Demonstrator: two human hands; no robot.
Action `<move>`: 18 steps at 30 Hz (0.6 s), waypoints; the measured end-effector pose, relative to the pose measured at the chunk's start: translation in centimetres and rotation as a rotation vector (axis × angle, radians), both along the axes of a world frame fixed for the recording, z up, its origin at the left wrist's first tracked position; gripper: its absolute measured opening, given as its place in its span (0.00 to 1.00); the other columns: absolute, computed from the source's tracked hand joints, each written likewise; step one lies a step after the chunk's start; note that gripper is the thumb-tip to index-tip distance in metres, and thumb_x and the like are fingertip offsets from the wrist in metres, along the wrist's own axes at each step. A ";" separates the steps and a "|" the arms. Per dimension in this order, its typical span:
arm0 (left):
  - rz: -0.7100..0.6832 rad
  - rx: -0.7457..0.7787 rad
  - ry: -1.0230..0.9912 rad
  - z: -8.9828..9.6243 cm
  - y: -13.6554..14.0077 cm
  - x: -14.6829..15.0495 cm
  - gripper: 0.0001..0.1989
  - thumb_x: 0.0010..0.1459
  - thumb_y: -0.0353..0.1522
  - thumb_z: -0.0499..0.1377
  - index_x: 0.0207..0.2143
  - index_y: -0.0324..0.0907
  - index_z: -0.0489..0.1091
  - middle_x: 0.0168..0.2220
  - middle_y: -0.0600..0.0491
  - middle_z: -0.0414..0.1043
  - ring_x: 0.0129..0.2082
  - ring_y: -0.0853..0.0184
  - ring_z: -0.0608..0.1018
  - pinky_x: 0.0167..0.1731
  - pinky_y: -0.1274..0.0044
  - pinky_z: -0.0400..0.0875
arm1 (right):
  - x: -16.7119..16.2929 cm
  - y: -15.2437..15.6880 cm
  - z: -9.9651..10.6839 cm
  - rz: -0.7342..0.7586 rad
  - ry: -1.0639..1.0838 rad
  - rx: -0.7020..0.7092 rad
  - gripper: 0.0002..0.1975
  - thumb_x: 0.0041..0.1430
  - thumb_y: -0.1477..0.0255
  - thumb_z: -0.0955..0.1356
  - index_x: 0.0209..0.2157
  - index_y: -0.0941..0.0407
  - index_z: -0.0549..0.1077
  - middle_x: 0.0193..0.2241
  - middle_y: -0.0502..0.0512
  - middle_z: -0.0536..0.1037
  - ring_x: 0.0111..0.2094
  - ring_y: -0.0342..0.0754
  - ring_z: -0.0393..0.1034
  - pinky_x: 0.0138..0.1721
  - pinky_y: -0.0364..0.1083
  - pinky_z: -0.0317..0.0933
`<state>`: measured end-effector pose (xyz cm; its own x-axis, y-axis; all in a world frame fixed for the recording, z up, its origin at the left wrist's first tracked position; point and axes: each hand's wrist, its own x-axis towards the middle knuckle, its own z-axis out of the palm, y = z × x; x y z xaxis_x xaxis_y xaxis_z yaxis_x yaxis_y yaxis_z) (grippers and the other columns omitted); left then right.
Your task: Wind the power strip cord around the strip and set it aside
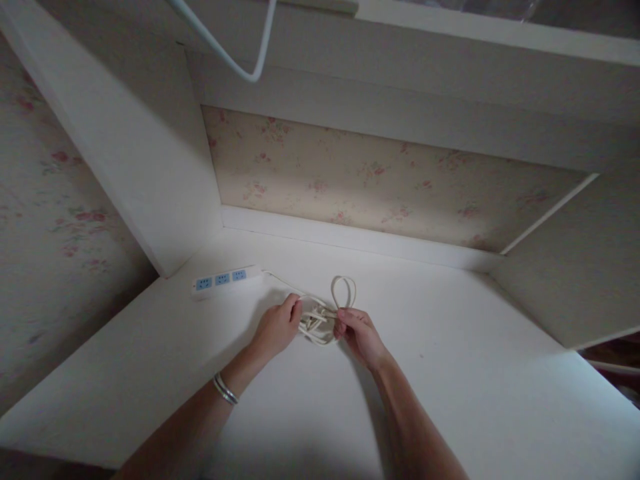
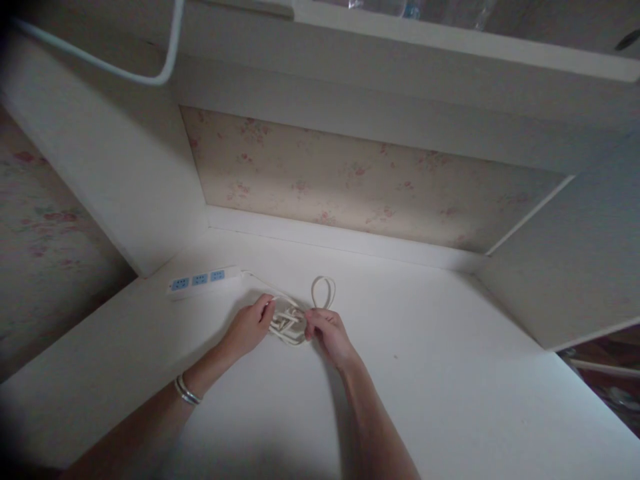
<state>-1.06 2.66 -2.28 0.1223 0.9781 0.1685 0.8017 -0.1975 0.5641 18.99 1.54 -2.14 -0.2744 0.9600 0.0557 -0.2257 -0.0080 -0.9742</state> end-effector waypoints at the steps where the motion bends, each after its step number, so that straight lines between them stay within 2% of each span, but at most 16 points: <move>1: -0.019 0.009 0.015 0.1 -0.1 0.0 0.13 0.66 0.37 0.44 0.40 0.45 0.66 0.25 0.55 0.73 0.25 0.68 0.75 0.25 0.80 0.58 | -0.1 0.1 -0.1 -0.020 0.031 -0.028 0.21 0.56 0.61 0.67 0.15 0.57 0.67 0.15 0.49 0.65 0.22 0.42 0.59 0.27 0.43 0.51; 6: -0.051 0.012 0.066 0.2 -0.8 0.1 0.16 0.66 0.38 0.44 0.48 0.46 0.66 0.27 0.54 0.75 0.27 0.67 0.77 0.26 0.80 0.62 | -0.5 0.3 -0.2 -0.039 0.108 -0.147 0.20 0.56 0.55 0.67 0.22 0.58 0.70 0.13 0.44 0.59 0.18 0.40 0.54 0.23 0.41 0.48; 10: -0.062 0.071 0.105 0.0 -1.1 0.0 0.24 0.65 0.38 0.45 0.62 0.48 0.53 0.29 0.53 0.77 0.28 0.65 0.78 0.28 0.78 0.65 | -0.7 0.2 -0.2 0.009 0.139 -0.171 0.18 0.56 0.56 0.68 0.27 0.58 0.72 0.15 0.45 0.61 0.19 0.39 0.54 0.23 0.41 0.50; 12: -0.091 0.091 0.082 0.0 -1.0 -0.1 0.24 0.65 0.35 0.45 0.63 0.50 0.53 0.29 0.54 0.77 0.27 0.66 0.77 0.29 0.78 0.66 | -0.6 0.3 -0.2 0.039 0.189 -0.193 0.17 0.55 0.58 0.69 0.23 0.57 0.69 0.15 0.45 0.60 0.18 0.39 0.53 0.22 0.41 0.49; 14: -0.125 0.093 0.013 -0.1 -0.9 -0.2 0.23 0.64 0.32 0.45 0.61 0.53 0.57 0.31 0.55 0.77 0.27 0.69 0.77 0.29 0.80 0.66 | -0.3 0.4 -0.3 0.073 0.241 -0.192 0.18 0.54 0.62 0.69 0.18 0.57 0.65 0.14 0.45 0.58 0.18 0.39 0.52 0.22 0.42 0.48; 18: -0.098 0.067 -0.078 -0.2 -0.6 -0.2 0.22 0.64 0.33 0.46 0.59 0.53 0.60 0.27 0.56 0.76 0.24 0.71 0.74 0.26 0.81 0.64 | 0.3 0.5 -0.6 0.117 0.259 -0.108 0.17 0.50 0.69 0.69 0.13 0.57 0.63 0.13 0.46 0.57 0.18 0.40 0.53 0.24 0.44 0.50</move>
